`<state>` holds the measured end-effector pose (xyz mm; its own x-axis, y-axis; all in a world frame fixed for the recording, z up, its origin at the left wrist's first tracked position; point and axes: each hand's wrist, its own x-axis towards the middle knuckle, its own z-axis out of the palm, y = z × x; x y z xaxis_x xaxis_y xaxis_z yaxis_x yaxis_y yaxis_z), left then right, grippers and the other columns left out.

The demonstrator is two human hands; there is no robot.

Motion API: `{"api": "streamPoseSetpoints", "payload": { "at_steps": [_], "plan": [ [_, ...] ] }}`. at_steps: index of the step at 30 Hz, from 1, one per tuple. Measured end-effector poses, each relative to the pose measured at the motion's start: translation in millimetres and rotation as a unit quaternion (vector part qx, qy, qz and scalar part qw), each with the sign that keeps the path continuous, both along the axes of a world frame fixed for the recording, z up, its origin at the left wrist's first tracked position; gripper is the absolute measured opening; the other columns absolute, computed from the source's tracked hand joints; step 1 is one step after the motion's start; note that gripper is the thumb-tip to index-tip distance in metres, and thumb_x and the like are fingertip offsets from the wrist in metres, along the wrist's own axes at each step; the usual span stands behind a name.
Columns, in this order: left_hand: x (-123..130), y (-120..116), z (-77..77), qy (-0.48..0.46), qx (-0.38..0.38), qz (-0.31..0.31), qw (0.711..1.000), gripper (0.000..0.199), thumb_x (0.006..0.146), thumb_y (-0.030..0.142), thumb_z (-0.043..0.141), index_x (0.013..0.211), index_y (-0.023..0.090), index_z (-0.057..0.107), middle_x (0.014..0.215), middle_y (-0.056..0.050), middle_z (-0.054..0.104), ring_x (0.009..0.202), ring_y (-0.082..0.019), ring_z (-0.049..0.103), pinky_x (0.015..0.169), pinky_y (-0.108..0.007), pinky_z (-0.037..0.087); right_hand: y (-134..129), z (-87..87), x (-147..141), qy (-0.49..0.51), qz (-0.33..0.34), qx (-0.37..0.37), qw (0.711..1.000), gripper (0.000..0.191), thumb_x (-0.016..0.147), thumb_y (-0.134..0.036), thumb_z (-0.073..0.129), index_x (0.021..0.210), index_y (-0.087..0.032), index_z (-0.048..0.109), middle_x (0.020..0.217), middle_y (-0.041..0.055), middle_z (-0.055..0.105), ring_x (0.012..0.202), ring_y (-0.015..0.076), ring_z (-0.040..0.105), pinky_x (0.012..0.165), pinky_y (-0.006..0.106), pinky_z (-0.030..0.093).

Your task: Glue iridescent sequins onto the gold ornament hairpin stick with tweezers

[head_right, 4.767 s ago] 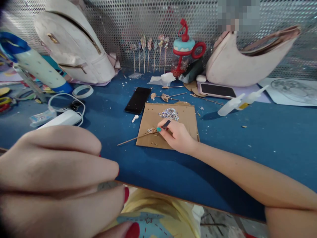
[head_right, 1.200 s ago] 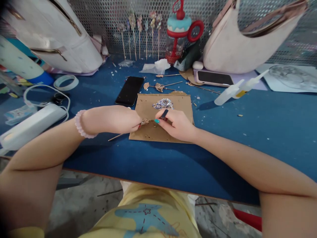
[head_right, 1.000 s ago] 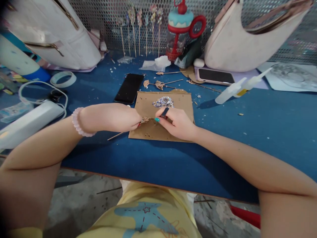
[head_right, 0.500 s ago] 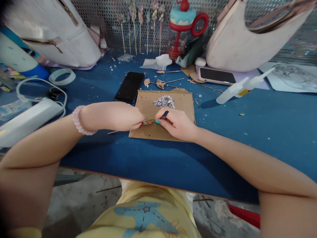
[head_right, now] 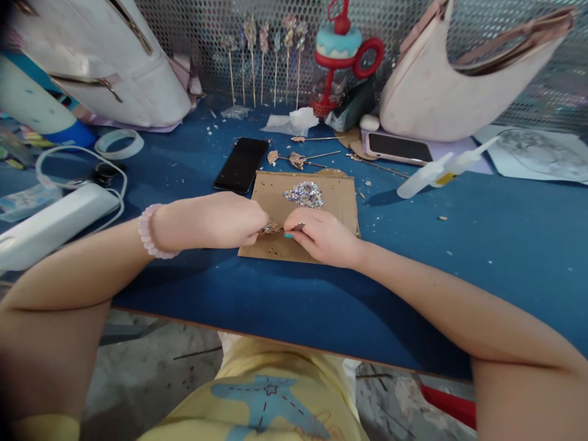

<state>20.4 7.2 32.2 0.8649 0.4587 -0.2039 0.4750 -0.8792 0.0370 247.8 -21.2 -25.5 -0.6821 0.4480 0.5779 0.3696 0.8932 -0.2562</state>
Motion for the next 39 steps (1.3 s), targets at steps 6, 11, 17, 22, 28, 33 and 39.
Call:
{"api": "streamPoseSetpoints", "payload": {
  "at_steps": [6,11,17,22,28,33,39],
  "plan": [
    [3.7,-5.5,5.0,0.012,0.018,0.011,1.000,0.015,0.079,0.012,0.050,0.077,0.014,0.065,0.054,0.000,0.049,0.047,-0.011,0.035,0.053,-0.028,0.020,0.1,0.1,0.4,0.004,-0.014,-0.022,1.000,0.013,0.095,-0.017,0.043,0.089,-0.020,0.054,0.083,0.0045,0.068,0.078,0.0157,0.065,0.072,0.030,0.054],
    [7.1,-9.8,10.2,0.032,0.033,0.023,0.999,0.018,0.081,0.012,0.049,0.082,0.013,0.067,0.062,-0.002,0.057,0.050,-0.012,0.043,0.053,-0.028,0.022,0.3,0.6,0.6,0.014,-0.013,-0.022,1.000,0.012,0.095,-0.016,0.043,0.089,-0.020,0.053,0.081,0.0039,0.066,0.076,0.0148,0.064,0.069,0.028,0.053],
    [4.7,1.6,2.5,0.032,0.027,0.023,0.999,0.018,0.081,0.018,0.052,0.081,0.014,0.069,0.058,-0.002,0.057,0.051,-0.013,0.047,0.053,-0.028,0.024,1.0,1.1,-0.1,0.020,-0.014,-0.019,1.000,0.013,0.095,-0.014,0.043,0.089,-0.020,0.053,0.081,0.0042,0.067,0.076,0.0147,0.064,0.070,0.027,0.052],
    [5.2,12.5,1.3,0.021,0.005,0.031,0.999,0.017,0.079,0.021,0.053,0.071,0.014,0.066,0.053,-0.001,0.052,0.046,-0.012,0.041,0.052,-0.029,0.024,0.3,2.1,-0.1,0.023,-0.022,-0.026,0.999,0.014,0.095,-0.014,0.043,0.088,-0.020,0.053,0.082,0.0047,0.067,0.077,0.0150,0.064,0.071,0.027,0.052],
    [12.5,9.7,8.2,0.016,-0.021,0.058,0.998,0.014,0.074,0.016,0.051,0.064,0.014,0.061,0.052,0.001,0.047,0.041,-0.008,0.029,0.047,-0.027,0.022,0.3,1.5,0.5,0.020,-0.014,-0.040,0.999,0.013,0.095,-0.016,0.042,0.089,-0.021,0.054,0.082,0.0042,0.067,0.077,0.0158,0.064,0.071,0.028,0.052],
    [13.5,14.4,8.4,0.006,-0.037,0.061,0.997,0.015,0.074,0.017,0.052,0.065,0.013,0.063,0.057,-0.001,0.054,0.044,-0.009,0.035,0.047,-0.027,0.023,0.8,0.5,0.8,0.025,-0.013,-0.048,0.998,0.012,0.094,-0.017,0.043,0.090,-0.021,0.054,0.083,0.0043,0.068,0.077,0.0159,0.064,0.070,0.029,0.052],
    [14.1,18.6,6.8,-0.015,-0.012,0.058,0.998,0.020,0.083,0.023,0.050,0.072,0.013,0.063,0.066,-0.005,0.060,0.055,-0.012,0.049,0.053,-0.026,0.028,-0.9,-0.1,0.8,0.027,-0.016,-0.050,0.998,0.013,0.094,-0.017,0.045,0.089,-0.021,0.056,0.083,0.0042,0.068,0.078,0.0163,0.065,0.072,0.029,0.053]
  ]
}}
